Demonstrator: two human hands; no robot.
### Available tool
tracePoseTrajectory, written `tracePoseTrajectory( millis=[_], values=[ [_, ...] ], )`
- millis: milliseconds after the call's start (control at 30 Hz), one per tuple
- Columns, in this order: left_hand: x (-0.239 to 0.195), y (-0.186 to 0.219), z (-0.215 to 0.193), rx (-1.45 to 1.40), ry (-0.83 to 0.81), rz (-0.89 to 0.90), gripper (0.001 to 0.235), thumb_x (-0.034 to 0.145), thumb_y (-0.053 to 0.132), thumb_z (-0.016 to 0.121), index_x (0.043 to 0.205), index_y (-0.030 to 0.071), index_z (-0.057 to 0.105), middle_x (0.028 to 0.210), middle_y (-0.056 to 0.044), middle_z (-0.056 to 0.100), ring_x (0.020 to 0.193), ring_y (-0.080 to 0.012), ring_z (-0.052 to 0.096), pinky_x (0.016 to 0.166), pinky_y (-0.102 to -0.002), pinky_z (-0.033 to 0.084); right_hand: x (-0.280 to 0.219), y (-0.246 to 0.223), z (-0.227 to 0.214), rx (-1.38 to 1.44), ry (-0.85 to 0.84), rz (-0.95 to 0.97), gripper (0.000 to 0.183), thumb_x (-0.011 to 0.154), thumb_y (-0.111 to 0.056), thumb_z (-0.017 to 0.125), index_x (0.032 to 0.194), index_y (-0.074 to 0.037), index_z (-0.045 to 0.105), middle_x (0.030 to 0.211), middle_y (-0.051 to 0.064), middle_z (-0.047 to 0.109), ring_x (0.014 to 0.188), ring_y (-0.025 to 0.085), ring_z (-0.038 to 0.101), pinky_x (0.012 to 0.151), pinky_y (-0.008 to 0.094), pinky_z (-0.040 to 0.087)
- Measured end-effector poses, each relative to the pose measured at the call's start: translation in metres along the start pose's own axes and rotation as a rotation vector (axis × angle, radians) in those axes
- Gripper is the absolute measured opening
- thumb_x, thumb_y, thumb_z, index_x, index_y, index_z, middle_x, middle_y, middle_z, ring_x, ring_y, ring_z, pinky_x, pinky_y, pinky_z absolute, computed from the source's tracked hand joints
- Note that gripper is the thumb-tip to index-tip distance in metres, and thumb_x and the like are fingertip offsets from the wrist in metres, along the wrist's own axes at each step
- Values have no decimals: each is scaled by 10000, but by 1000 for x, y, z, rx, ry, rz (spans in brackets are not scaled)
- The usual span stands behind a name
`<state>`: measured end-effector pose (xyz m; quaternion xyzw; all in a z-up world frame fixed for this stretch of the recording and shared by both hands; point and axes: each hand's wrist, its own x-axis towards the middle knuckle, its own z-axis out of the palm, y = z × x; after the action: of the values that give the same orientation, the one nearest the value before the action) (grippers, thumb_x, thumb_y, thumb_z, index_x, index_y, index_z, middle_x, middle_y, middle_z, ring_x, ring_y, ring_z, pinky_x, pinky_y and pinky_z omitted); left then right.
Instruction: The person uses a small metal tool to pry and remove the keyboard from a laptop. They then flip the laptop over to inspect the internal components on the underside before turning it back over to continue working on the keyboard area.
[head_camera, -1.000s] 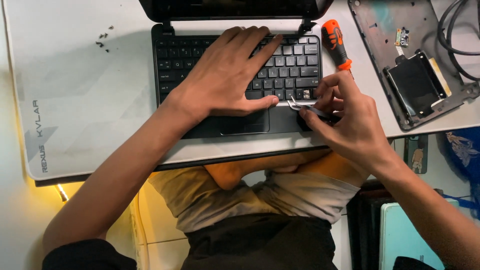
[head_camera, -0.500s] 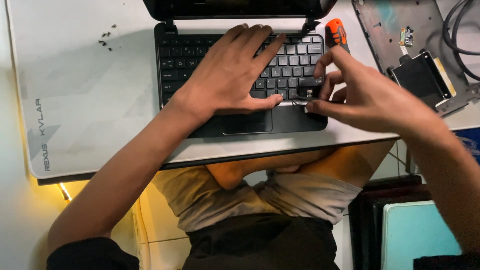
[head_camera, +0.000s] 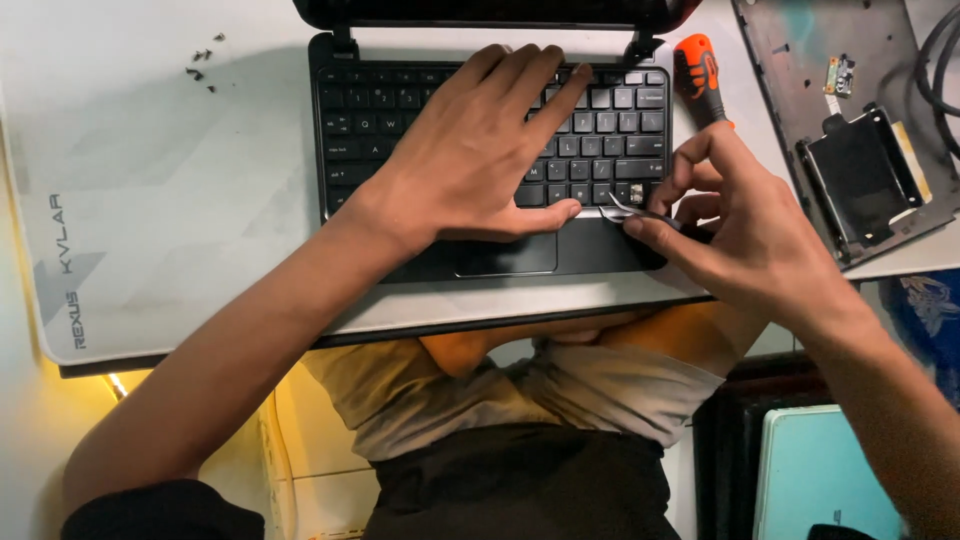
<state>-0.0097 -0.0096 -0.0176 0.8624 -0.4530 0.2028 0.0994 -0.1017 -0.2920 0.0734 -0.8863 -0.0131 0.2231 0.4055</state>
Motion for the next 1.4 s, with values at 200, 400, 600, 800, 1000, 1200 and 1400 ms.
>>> tracePoseTrajectory(
  millis=[200,400,600,800,1000,1200,1400],
  values=[
    [1,1,-1,19,-8,17,1103,1093,915,783,1689,6,592,1588,-243,635,1390,-403,685,1238,-502,523,-14,18,22,-101,214,-187,423,1096,-83,899,1196,-73,487,1015,54,685,887,140,707,948,321,704],
    [-1,1,0,11,-14,2,1110,1089,923,799,1688,14,585,1585,-239,636,1393,-402,679,1244,-506,518,-16,28,29,-154,238,-181,419,1090,-61,912,1167,-84,500,1071,58,741,950,187,846,644,309,629],
    [1,1,-2,1,2,16,1119,1077,920,813,1679,4,593,1566,-251,640,1391,-414,678,1253,-514,521,-19,46,39,-196,299,-284,360,1130,-76,895,1205,-55,544,1092,61,732,879,138,758,616,296,526],
    [-1,2,0,38,12,11,1116,1069,930,797,1679,17,596,1566,-226,641,1365,-395,679,1233,-488,526,-20,59,47,-328,384,-393,339,1146,-84,934,1221,-24,610,1021,78,738,811,191,699,725,349,597],
    [1,1,-1,16,31,17,1087,1054,900,808,1645,8,615,1537,-227,642,1345,-402,679,1212,-493,527,-20,63,53,-370,431,-453,314,1172,-45,906,1201,-44,593,1022,69,689,773,197,659,710,367,547],
    [0,0,1,23,30,16,1114,1063,943,784,1659,14,628,1544,-230,644,1324,-399,691,1200,-494,538,-19,65,57,-429,478,-510,317,1186,-5,913,1198,-44,598,1061,55,671,738,185,603,661,365,485],
    [1,1,0,25,30,18,1105,1043,924,801,1638,10,628,1512,-223,641,1274,-395,692,1171,-491,547,-20,63,59,-428,481,-505,330,1187,-9,921,1167,-40,594,1046,75,648,766,200,600,649,374,466]
  ],
)
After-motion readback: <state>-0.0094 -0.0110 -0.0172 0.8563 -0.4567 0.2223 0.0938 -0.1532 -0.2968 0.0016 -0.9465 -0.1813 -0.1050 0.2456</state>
